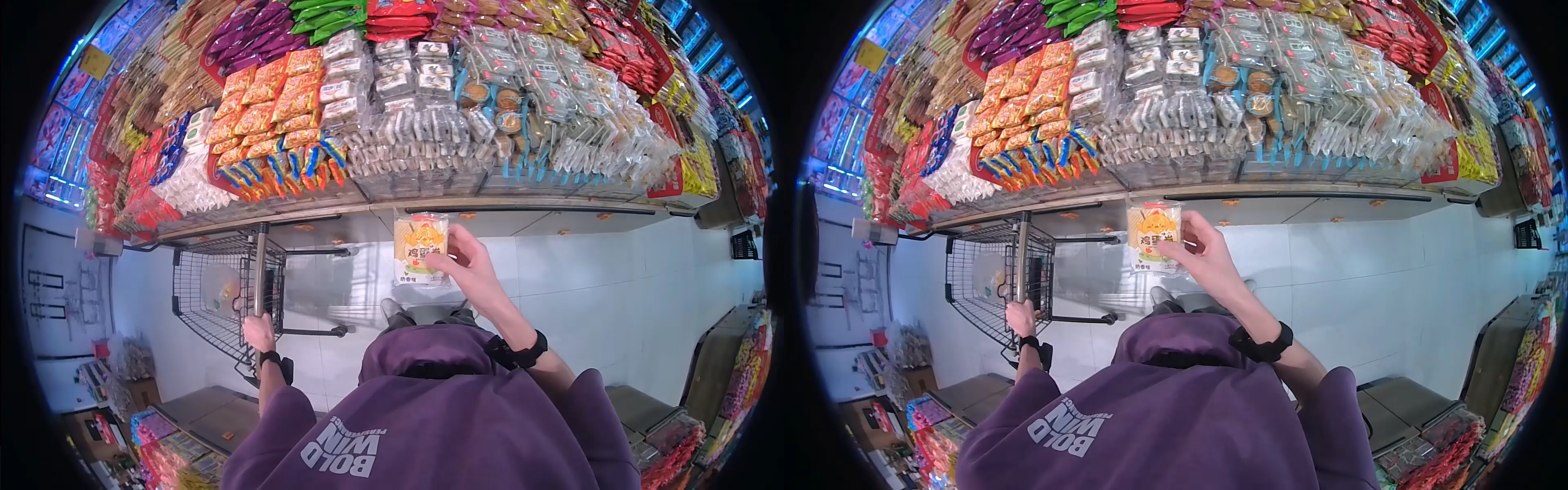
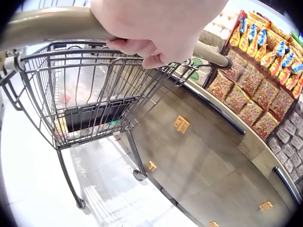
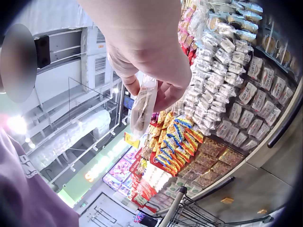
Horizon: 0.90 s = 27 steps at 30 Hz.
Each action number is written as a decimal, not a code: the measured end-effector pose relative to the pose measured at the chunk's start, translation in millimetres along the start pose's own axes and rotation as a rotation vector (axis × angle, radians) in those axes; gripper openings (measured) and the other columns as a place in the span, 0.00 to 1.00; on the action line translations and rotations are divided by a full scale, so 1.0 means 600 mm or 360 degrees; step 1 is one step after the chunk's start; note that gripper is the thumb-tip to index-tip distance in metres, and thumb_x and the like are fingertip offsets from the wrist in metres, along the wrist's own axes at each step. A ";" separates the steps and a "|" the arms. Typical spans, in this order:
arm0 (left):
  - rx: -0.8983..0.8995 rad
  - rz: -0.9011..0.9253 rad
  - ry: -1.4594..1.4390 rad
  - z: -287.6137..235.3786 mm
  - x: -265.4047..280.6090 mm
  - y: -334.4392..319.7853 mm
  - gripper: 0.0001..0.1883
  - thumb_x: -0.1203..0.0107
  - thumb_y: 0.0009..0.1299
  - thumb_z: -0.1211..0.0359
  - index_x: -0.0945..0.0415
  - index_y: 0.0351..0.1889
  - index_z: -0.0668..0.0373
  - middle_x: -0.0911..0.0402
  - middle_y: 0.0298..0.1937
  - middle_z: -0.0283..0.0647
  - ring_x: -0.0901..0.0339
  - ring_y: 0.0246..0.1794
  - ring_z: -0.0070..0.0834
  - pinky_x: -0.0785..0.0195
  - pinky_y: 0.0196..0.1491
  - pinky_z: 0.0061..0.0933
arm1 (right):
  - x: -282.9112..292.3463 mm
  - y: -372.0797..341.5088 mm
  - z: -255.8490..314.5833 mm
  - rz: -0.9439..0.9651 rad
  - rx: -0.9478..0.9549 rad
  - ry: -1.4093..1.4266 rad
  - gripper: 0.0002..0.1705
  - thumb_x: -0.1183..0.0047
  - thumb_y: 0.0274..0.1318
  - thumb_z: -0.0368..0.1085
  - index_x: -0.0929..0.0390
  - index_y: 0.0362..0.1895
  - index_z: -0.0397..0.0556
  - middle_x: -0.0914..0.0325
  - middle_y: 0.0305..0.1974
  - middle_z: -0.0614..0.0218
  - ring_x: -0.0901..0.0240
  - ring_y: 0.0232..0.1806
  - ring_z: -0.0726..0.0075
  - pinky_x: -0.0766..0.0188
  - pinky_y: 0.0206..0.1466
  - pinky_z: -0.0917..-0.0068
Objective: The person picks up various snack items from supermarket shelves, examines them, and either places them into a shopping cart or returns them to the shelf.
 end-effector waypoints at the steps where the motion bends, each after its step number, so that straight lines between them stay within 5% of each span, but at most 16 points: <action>1: -0.0014 -0.0005 -0.0007 -0.010 0.000 -0.009 0.16 0.44 0.57 0.62 0.16 0.28 0.68 0.17 0.30 0.58 0.16 0.33 0.51 0.22 0.41 0.46 | 0.009 0.000 0.002 0.0003 0.0020 0.0002 0.23 0.39 0.58 0.33 0.31 0.55 0.43 0.23 0.49 0.66 0.26 0.50 0.76 0.30 0.54 0.76; 24: 0.0072 0.0013 -0.0023 -0.202 0.021 -0.214 0.13 0.42 0.56 0.64 0.17 0.30 0.66 0.17 0.31 0.55 0.17 0.34 0.50 0.23 0.39 0.47 | 0.256 -0.082 0.024 -0.0024 -0.0016 0.0007 0.23 0.39 0.58 0.33 0.31 0.56 0.45 0.22 0.48 0.68 0.27 0.49 0.78 0.29 0.48 0.79; 27: 0.0066 0.0016 -0.0030 -0.213 0.009 -0.231 0.13 0.43 0.56 0.64 0.16 0.29 0.66 0.16 0.32 0.54 0.16 0.34 0.49 0.22 0.40 0.47 | 0.285 -0.094 0.009 -0.0065 -0.0157 0.0033 0.25 0.39 0.57 0.31 0.30 0.58 0.43 0.22 0.50 0.66 0.27 0.52 0.75 0.32 0.56 0.75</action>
Point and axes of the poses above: each hand's wrist, its own y-axis towards the middle knuckle, its own x-axis out of the back of the hand, z = x × y, the point moved 4 cm from there along y, towards the middle knuckle
